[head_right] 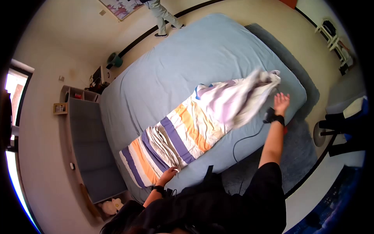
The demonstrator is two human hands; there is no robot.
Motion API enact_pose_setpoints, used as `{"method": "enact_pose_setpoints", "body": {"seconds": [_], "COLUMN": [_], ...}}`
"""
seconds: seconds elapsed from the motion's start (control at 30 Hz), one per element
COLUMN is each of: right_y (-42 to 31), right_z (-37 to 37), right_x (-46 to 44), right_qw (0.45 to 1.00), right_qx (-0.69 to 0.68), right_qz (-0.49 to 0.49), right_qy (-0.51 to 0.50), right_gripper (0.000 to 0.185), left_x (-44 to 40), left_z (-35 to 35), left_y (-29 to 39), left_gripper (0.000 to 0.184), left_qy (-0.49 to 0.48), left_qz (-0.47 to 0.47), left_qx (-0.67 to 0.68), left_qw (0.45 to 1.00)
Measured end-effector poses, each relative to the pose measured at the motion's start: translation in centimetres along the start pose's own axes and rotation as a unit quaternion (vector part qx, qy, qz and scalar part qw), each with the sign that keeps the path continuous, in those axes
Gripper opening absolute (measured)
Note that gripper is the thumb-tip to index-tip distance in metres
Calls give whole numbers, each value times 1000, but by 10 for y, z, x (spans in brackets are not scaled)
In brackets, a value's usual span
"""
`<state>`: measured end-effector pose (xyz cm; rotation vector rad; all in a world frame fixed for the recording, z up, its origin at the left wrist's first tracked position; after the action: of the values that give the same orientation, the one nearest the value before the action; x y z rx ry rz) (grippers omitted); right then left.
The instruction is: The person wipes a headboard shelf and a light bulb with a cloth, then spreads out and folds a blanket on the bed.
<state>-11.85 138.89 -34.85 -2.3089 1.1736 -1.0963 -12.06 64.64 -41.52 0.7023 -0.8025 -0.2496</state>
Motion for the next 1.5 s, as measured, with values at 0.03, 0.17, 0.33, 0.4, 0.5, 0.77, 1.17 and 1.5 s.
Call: {"method": "enact_pose_setpoints", "body": {"seconds": [0.03, 0.17, 0.33, 0.4, 0.5, 0.77, 1.17, 1.5], "right_y": [-13, 55, 157, 171, 202, 277, 450, 566], "right_z": [15, 156, 277, 268, 284, 225, -84, -110], "right_x": [13, 31, 207, 270, 329, 334, 337, 179], "right_qw": [998, 959, 784, 761, 649, 405, 296, -12], "right_qx": [17, 146, 404, 478, 551, 792, 727, 835], "right_qz": [7, -200, -471, -438, -520, -296, 186, 360], "right_qy": [64, -136, -23, 2, -71, -347, -591, -416], "right_gripper": [27, 8, 20, 15, 21, 18, 33, 76], "left_x": [3, -15, -27, -48, -82, -98, 295, 190], "left_z": [5, -4, 26, 33, 16, 25, 241, 235], "left_y": [-2, -75, -79, -64, -54, -89, -263, -182], "left_gripper": [36, 35, 75, 86, 103, 54, 30, 54], "left_qy": [-7, -15, 204, 208, 98, 86, 484, 554], "left_qz": [37, 3, 57, 61, 110, 82, 204, 191], "left_qx": [25, -55, -153, -188, -220, -332, -201, -240], "left_qw": [999, 998, 965, 958, 964, 936, 827, 774]}}
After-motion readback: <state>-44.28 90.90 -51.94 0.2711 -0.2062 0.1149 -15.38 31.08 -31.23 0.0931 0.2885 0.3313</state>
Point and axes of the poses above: each hand's wrist, its own x-axis away from the middle knuckle, its own z-axis out of the back of the hand, y = z × x, the point moved 6 cm from there along -x, towards the middle knuckle, and after that the axes turned 8 degrees about -z, right-handed, at the moved point
